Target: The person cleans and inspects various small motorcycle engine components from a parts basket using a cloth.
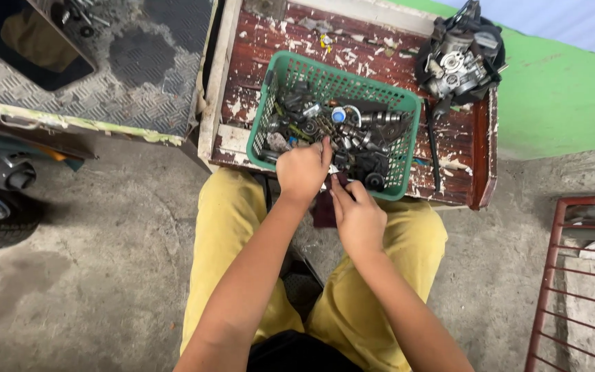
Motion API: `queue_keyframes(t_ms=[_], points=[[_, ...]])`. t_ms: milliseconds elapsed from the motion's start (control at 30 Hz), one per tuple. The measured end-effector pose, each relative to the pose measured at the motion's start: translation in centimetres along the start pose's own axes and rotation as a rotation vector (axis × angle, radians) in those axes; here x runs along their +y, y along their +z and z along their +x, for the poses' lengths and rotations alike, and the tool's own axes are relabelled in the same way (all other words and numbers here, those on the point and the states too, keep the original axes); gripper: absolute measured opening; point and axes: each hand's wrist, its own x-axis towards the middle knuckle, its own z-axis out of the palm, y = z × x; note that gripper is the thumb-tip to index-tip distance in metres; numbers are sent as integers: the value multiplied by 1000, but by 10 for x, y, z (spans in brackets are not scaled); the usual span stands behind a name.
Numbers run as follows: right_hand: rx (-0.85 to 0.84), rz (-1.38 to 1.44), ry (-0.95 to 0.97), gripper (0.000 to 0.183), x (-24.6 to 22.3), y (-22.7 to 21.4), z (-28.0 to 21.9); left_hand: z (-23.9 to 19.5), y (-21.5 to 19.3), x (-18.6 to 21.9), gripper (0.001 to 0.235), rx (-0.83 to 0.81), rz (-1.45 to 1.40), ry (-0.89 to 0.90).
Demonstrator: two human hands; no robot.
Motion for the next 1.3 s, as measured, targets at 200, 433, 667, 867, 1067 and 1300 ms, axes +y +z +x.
queue_keyframes(t_ms=[200,433,667,867,1067,1300], points=[[-3,60,11,23,2,1,18,4,-14,6,50,-100,-15,-5],[-4,12,-47,24,12,5,6,5,-1,5,51,-186,66,-86],[-38,-55,-106,31,18,7,-7,6,-2,8,50,-186,76,-90],[-90,-47,-77,29,20,2,7,4,-2,4,50,-187,101,-31],[-74,3,-66,28,16,9,-16,2,-3,8,49,-169,118,-48],[-98,-7,-35,25,18,9,8,-1,-5,2,48,-105,69,31]])
